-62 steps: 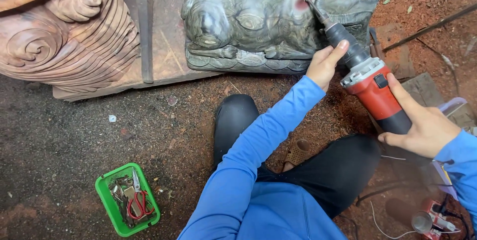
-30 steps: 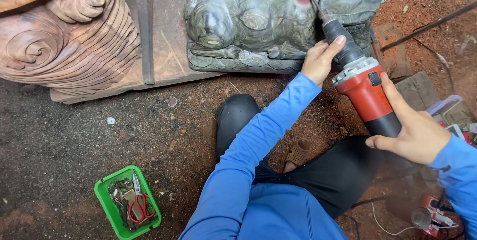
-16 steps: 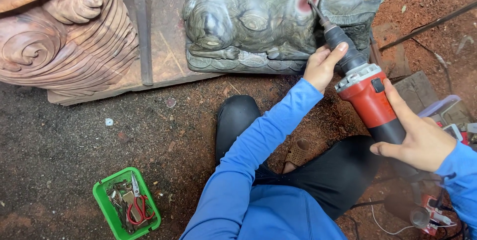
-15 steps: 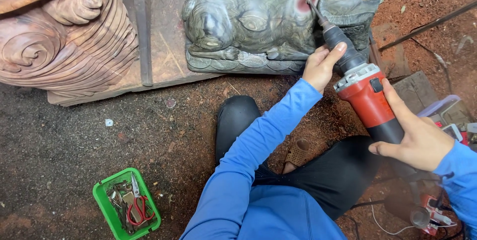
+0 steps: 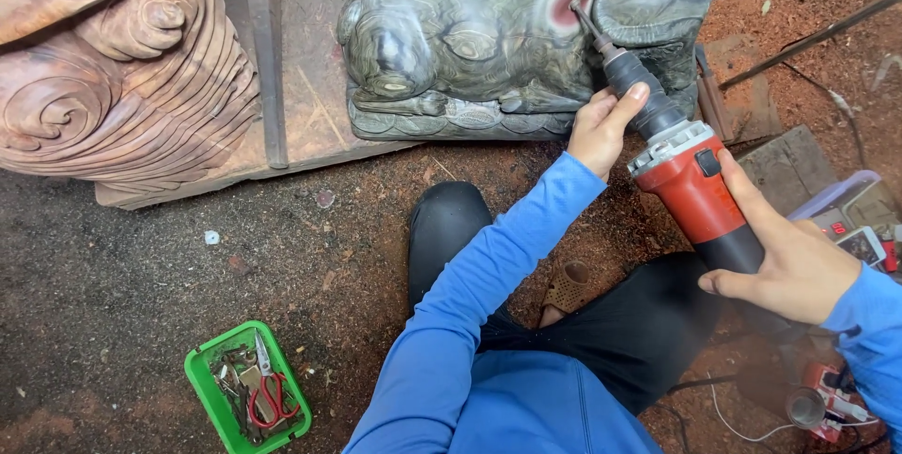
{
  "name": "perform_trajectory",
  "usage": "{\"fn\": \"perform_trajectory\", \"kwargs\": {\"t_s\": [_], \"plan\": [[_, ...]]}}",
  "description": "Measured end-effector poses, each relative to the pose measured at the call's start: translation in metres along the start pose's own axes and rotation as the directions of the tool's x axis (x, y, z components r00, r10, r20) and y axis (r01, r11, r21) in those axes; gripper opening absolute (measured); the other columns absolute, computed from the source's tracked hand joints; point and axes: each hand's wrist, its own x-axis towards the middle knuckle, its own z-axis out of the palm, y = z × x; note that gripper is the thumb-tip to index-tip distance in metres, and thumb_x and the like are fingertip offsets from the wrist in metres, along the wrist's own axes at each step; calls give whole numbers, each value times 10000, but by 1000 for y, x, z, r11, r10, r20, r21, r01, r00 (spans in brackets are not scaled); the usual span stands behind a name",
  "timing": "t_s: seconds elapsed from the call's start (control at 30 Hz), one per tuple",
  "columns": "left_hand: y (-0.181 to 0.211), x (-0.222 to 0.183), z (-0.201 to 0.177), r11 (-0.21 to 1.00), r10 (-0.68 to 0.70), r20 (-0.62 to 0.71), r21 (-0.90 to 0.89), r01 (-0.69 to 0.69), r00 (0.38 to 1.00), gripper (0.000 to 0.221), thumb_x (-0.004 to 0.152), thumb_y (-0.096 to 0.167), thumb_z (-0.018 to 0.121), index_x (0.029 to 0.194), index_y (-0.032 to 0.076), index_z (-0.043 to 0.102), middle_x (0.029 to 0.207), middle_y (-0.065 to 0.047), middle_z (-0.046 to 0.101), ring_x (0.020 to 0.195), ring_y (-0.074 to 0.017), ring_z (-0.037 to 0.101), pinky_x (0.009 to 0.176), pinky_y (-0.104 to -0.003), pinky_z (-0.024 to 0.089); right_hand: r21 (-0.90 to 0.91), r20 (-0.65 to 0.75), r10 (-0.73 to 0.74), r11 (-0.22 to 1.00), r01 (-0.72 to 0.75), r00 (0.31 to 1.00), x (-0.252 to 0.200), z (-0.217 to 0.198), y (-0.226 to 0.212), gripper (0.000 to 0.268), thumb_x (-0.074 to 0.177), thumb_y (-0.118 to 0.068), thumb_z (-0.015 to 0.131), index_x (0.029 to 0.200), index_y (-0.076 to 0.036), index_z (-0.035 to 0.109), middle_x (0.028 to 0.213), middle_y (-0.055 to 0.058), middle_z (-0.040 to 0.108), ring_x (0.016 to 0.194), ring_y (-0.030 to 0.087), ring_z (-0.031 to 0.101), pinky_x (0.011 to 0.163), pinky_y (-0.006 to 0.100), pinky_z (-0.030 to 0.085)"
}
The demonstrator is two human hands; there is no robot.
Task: Sanding and refining the surface of a large wooden water buffalo sculpture using a handheld power tool with a sanding disc attachment.
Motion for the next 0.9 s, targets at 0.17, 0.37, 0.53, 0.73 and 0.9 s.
{"fn": "perform_trajectory", "kwargs": {"t_s": [0.17, 0.37, 0.53, 0.73, 0.9], "plan": [[-2, 4, -2, 1000, 18, 29, -13, -17, 999, 481, 919, 403, 718, 1090, -46, 744, 1153, -91, 663, 1124, -225, 639, 1007, -373, 512, -54, -2, 40, 998, -40, 999, -3, -4, -7, 1481, 697, -373, 868, 1709, -460, -209, 1211, 24, 717, 780, 361, 809, 836, 314, 559], [2, 17, -8, 996, -19, 60, -88, 24, 998, 428, 909, 396, 748, 1045, -10, 734, 1025, -121, 716, 977, -197, 640, 928, -348, 504, -41, -5, 53, 998, -53, 999, -3, -10, -21, 1447, 712, -373, 841, 1710, -484, -202, 993, 120, 827, 921, 368, 785, 903, 303, 542], [18, 20, -16, 992, -66, 57, -103, 72, 996, 484, 889, 429, 744, 1067, -21, 728, 1013, -170, 727, 929, -276, 669, 924, -406, 530, -35, -29, -9, 999, 8, 1000, 5, -11, -29, 1436, 702, -393, 835, 1716, -446, -181, 1041, 107, 826, 926, 386, 784, 927, 306, 530], [22, 14, -30, 991, 33, 26, -132, -30, 999, 420, 944, 377, 727, 1081, -20, 717, 1048, -152, 727, 962, -235, 674, 925, -377, 540, 31, -8, -62, 998, 63, 998, 3, -5, -40, 1417, 713, -354, 845, 1698, -473, -166, 959, 124, 814, 876, 389, 773, 924, 307, 542], [13, 23, -29, 994, -17, 74, -108, 25, 997, 468, 926, 416, 730, 1099, -19, 716, 1027, -149, 729, 933, -240, 672, 908, -371, 532, 31, -38, -45, 998, 46, 998, 9, 3, -35, 1408, 717, -368, 827, 1698, -451, -180, 1142, 93, 772, 1013, 433, 743, 949, 338, 534]]}}
